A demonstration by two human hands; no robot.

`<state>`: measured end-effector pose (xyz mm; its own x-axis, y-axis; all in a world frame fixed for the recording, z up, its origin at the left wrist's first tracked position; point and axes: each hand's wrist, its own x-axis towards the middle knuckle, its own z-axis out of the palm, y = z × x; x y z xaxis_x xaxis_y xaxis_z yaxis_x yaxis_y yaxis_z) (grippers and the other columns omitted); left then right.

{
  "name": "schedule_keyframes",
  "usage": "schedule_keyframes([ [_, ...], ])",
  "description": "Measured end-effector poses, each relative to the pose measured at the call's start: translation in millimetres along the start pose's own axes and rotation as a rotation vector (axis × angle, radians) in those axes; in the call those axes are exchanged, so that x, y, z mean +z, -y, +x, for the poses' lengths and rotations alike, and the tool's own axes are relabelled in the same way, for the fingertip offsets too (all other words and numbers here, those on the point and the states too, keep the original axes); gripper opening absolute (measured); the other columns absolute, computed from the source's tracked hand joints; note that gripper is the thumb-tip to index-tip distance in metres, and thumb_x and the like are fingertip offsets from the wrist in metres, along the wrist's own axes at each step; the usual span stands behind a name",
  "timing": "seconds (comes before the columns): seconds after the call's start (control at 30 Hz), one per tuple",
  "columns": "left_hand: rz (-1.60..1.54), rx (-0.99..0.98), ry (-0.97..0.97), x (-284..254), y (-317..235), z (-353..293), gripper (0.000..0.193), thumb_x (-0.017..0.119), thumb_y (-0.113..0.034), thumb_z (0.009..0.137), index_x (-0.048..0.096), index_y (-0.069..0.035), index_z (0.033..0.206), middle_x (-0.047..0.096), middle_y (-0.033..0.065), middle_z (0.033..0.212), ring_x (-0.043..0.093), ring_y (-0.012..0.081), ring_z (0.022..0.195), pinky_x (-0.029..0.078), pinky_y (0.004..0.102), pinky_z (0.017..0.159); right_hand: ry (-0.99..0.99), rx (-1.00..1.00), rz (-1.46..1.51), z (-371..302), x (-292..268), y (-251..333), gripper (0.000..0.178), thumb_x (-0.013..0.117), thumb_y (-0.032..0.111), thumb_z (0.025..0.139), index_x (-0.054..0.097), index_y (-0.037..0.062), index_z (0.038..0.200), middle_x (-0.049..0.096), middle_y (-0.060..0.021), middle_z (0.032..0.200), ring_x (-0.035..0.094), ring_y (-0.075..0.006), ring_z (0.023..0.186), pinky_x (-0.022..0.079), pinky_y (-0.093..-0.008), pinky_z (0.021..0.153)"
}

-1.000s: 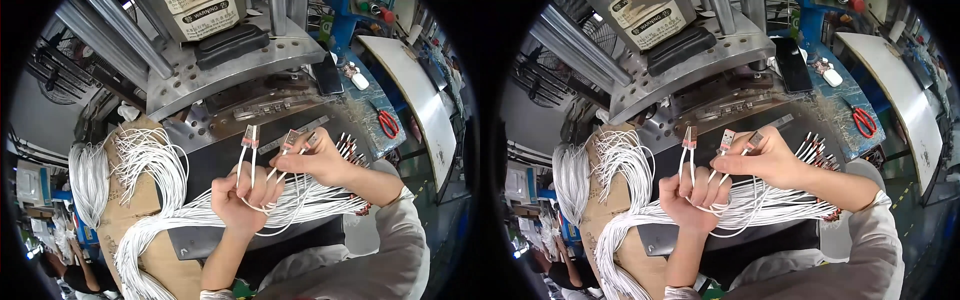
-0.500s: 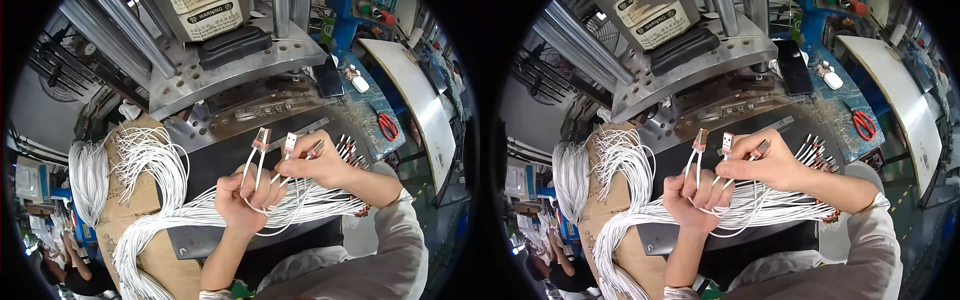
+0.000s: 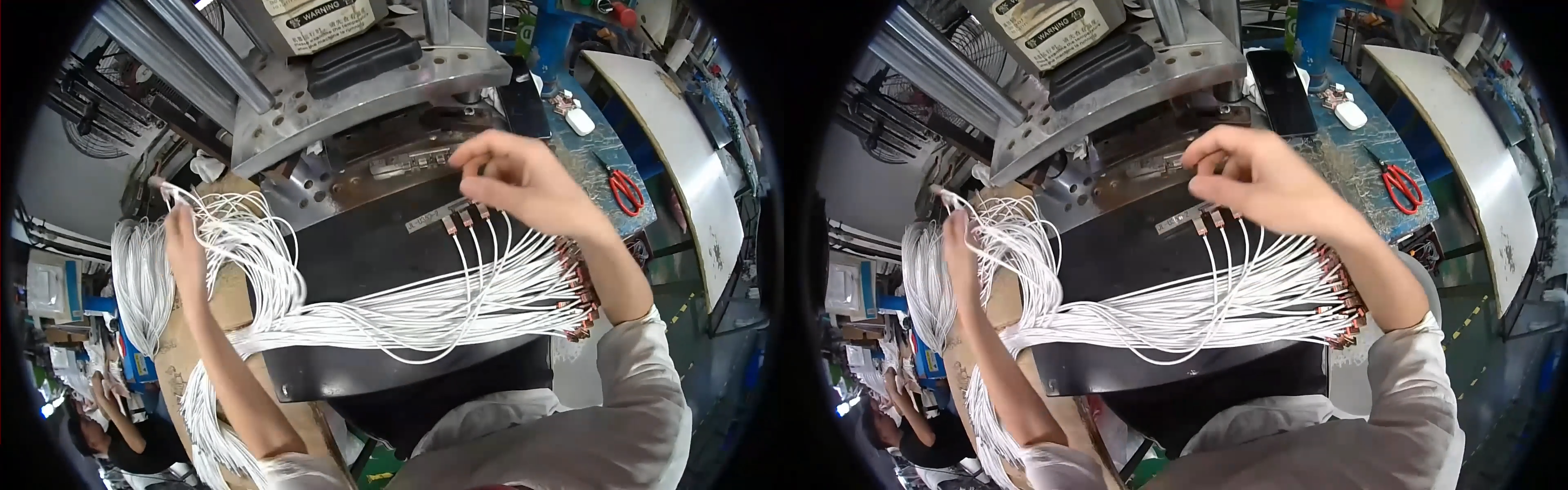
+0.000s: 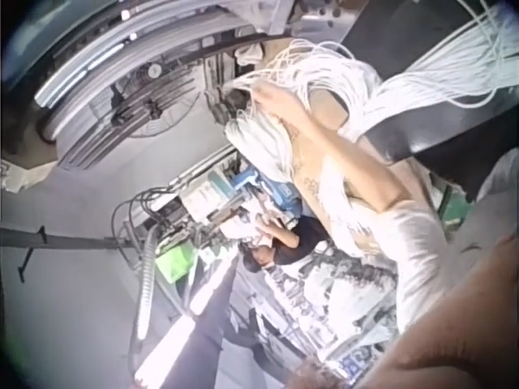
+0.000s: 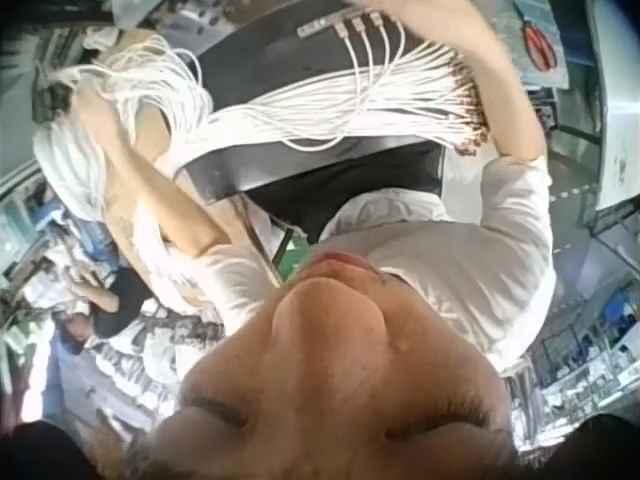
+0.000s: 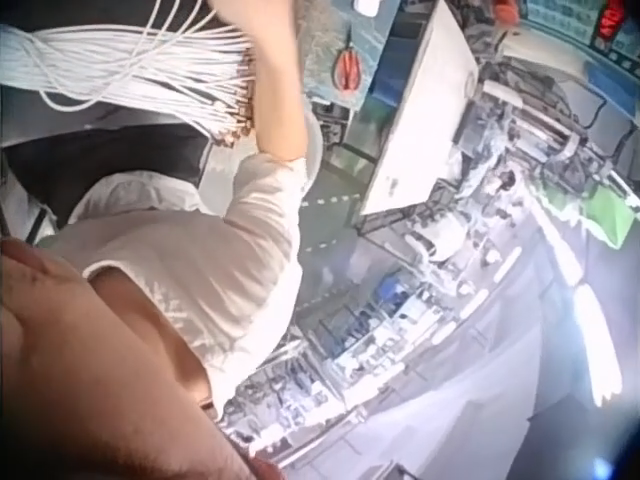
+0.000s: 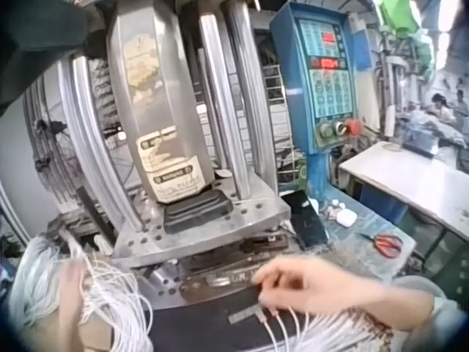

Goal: The person assembles wire harnesses by hand, aligning individual wires with connectors, then securing the connectors using a press machine.

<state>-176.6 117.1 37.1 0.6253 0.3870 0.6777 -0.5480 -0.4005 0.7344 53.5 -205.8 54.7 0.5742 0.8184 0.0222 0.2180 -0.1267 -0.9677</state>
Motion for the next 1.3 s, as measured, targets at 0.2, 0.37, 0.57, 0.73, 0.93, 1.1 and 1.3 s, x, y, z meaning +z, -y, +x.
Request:
schedule_keyframes([
  [0.2, 0.93, 0.018, 0.34, 119.6, -16.7, -32.0, 0.02, 0.061, -0.009, 0.091, 0.062, 0.0, 0.109, 0.062, 0.016, 0.111, 0.059, 0.0334, 0.107, 0.046, 0.0445, 0.089, 0.106, -0.33, -0.959, -1.8, -60.1, -54.5, 0.036, 0.069, 0.001, 0.082, 0.06, -0.0013, 0.117, 0.062, -0.014, 0.098, 0.061, -0.0271, 0.091, 0.048, -0.0357, 0.079],
  [0.37, 0.815, 0.045, 0.544, 228.0, -37.5, -74.4, 0.034, 0.069, -0.026, 0.087, 0.062, -0.003, 0.111, 0.058, 0.0129, 0.112, 0.053, 0.0299, 0.109, 0.048, 0.0437, 0.083, 0.256, -0.067, -0.935, -3.4, -45.7, -38.3, 0.03, 0.064, 0.001, 0.087, 0.06, -0.0029, 0.117, 0.062, -0.0145, 0.1, 0.06, -0.0261, 0.095, 0.047, -0.0353, 0.085],
  [0.57, 0.864, -0.123, 0.626, 228.7, -40.3, -70.7, 0.026, 0.067, -0.029, 0.089, 0.062, -0.003, 0.092, 0.055, 0.0093, 0.086, 0.054, 0.0267, 0.082, 0.046, 0.042, 0.068, 0.365, 0.089, -0.377, 22.9, -24.5, -33.6, 0.031, 0.059, 0.008, 0.092, 0.06, -0.0052, 0.12, 0.066, -0.0177, 0.108, 0.062, -0.0274, 0.104, 0.046, -0.0356, 0.093],
  [0.73, 0.852, 0.104, 0.495, 212.4, 23.1, -18.6, 0.028, 0.06, -0.024, 0.093, 0.063, -0.001, 0.076, 0.06, 0.0136, 0.075, 0.06, 0.0324, 0.073, 0.049, 0.0447, 0.07, -0.046, -0.011, -0.347, 111.6, -27.7, -50.5, 0.029, 0.058, 0.015, 0.097, 0.062, 0.0009, 0.122, 0.067, -0.0052, 0.106, 0.059, -0.0176, 0.1, 0.047, -0.0311, 0.089],
  [0.93, 0.983, -0.052, 0.589, 193.3, 83.0, 49.0, 0.033, 0.054, -0.026, 0.093, 0.068, 0.0, 0.079, 0.069, 0.0205, 0.082, 0.067, 0.0401, 0.08, 0.054, 0.0493, 0.077, -0.348, -0.762, -1.347, 185.6, -67.5, -88.1, 0.02, 0.062, 0.021, 0.093, 0.067, 0.0083, 0.108, 0.069, -0.0049, 0.101, 0.064, -0.0197, 0.095, 0.051, -0.0339, 0.08],
  [1.1, 1.043, -0.108, 0.567, 186.2, 98.3, 52.8, 0.035, 0.057, -0.03, 0.09, 0.072, -0.001, 0.075, 0.069, 0.0204, 0.078, 0.07, 0.0365, 0.072, 0.057, 0.0455, 0.069, -0.316, -0.701, -1.072, 195.2, -84.0, -116.2, 0.019, 0.065, 0.026, 0.092, 0.068, 0.0123, 0.105, 0.069, -0.0043, 0.1, 0.065, -0.0198, 0.092, 0.053, -0.0349, 0.077],
  [1.3, 1.1, -0.224, 0.525, 168.6, 96.8, 48.3, 0.037, 0.059, -0.034, 0.09, 0.072, -0.002, 0.076, 0.07, 0.0189, 0.079, 0.07, 0.035, 0.07, 0.057, 0.0448, 0.067, -0.077, -0.237, -0.991, 201.1, -38.4, -95.7, 0.047, 0.051, 0.04, 0.1, 0.048, 0.0155, 0.139, 0.057, -0.0053, 0.133, 0.056, -0.0201, 0.114, 0.048, -0.0351, 0.091],
])
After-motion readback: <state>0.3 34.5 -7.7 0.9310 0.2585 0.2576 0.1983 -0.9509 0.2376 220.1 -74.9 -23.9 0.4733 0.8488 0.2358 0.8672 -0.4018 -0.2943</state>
